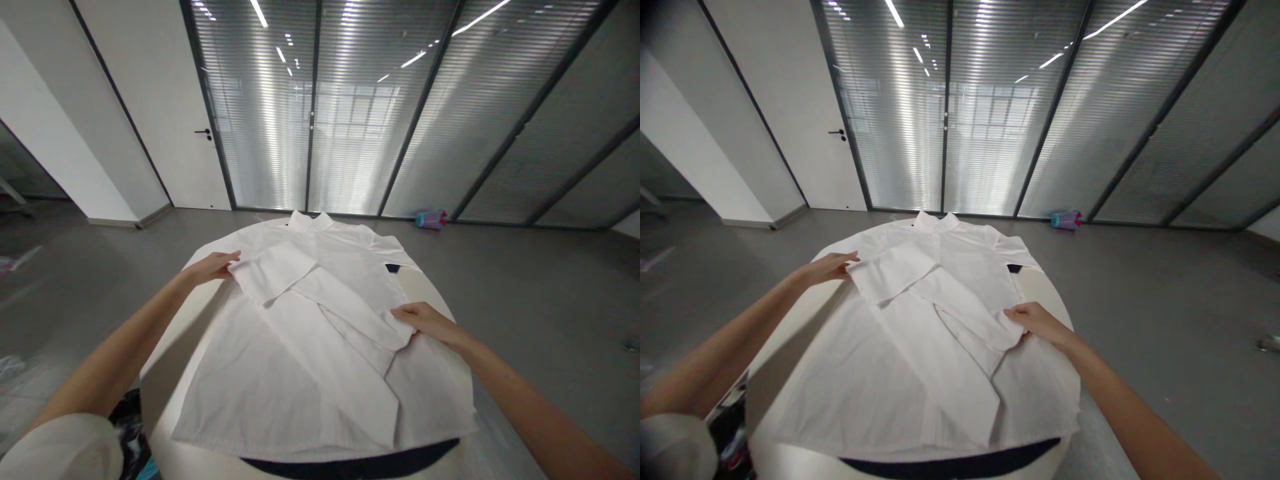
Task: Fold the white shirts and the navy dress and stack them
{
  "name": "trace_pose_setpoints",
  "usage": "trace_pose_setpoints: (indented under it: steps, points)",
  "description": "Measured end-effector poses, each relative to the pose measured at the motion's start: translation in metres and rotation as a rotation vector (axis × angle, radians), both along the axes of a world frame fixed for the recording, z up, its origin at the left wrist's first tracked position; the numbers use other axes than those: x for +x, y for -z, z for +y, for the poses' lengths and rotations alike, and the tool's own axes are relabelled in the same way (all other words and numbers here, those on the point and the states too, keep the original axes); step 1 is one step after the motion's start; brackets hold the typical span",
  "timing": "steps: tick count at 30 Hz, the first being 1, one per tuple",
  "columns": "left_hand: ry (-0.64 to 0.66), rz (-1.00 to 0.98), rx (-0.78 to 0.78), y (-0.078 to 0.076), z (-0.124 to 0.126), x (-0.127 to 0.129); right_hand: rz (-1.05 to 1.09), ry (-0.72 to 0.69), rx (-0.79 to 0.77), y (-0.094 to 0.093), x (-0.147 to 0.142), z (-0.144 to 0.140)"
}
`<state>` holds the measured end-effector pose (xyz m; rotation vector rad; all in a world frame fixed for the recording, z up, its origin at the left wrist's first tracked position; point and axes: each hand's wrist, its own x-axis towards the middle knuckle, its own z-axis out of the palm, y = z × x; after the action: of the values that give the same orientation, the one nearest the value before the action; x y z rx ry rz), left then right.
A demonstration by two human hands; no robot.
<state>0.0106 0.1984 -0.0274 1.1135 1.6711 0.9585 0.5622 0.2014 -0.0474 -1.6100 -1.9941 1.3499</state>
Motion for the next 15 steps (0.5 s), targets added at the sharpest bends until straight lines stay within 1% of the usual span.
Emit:
trace_pose_setpoints:
  steps: [2,5,6,7,8,11,13,15]
  points:
    - [-0.01,-0.111,0.002,0.006,-0.018,0.002,-0.045,-0.048,0.032,0.004,-0.004,0.009]
    - [-0.018,-0.309,-0.047,0.019,-0.042,0.016,-0.089,-0.087,0.073,0.007,-0.013,0.019]
    - [-0.025,-0.34,-0.061,0.024,-0.047,0.022,-0.106,-0.092,0.086,0.008,-0.016,0.022]
    - [-0.041,-0.328,-0.067,0.028,-0.051,0.028,-0.126,-0.094,0.098,0.009,-0.019,0.024]
    - [-0.063,-0.274,-0.062,0.032,-0.052,0.035,-0.143,-0.093,0.109,0.01,-0.021,0.025]
    - [-0.165,-0.099,0.037,0.035,-0.044,0.052,-0.124,-0.056,0.167,0.011,-0.024,0.021]
    - [-0.179,-0.091,0.174,0.029,-0.029,0.062,-0.058,-0.004,0.224,0.009,-0.024,0.011]
    - [-0.145,-0.116,0.34,0.017,-0.007,0.069,-0.009,0.046,0.272,0.002,-0.023,-0.006]
